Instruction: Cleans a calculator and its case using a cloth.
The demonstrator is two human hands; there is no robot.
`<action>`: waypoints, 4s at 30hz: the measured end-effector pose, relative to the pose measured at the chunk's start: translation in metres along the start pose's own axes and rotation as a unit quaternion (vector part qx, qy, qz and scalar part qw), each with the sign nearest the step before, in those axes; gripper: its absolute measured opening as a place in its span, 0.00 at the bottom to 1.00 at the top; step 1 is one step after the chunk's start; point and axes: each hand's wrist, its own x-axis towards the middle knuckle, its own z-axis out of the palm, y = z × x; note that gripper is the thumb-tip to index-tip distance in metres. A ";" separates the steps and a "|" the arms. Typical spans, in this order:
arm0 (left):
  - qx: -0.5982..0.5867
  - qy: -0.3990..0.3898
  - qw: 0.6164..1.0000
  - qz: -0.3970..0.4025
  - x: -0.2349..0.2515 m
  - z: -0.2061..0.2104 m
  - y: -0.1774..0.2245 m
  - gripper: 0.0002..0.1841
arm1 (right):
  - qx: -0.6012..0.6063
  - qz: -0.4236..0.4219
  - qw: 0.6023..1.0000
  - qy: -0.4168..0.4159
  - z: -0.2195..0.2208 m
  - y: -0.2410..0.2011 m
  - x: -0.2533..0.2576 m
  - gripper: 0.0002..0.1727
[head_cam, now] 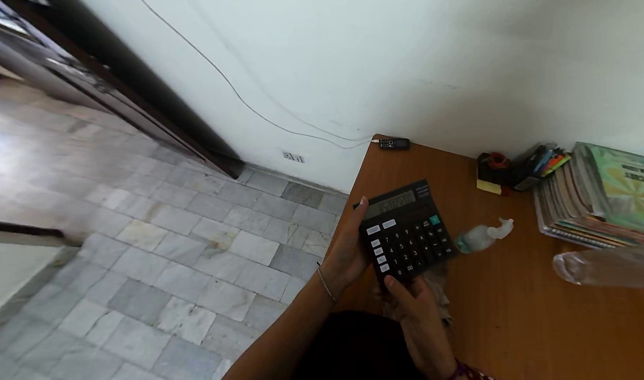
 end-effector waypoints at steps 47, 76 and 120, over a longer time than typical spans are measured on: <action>0.004 0.016 1.000 0.021 -0.001 -0.004 0.004 0.29 | 0.040 -0.027 0.998 0.033 -0.026 -0.008 0.011 0.18; 0.002 0.006 1.000 0.021 0.001 -0.005 0.003 0.28 | 0.030 -0.025 0.997 0.061 -0.025 -0.017 0.019 0.13; 0.162 -0.024 0.985 -0.056 0.010 -0.021 0.018 0.36 | -0.268 -0.399 0.876 0.017 -0.056 -0.002 0.017 0.17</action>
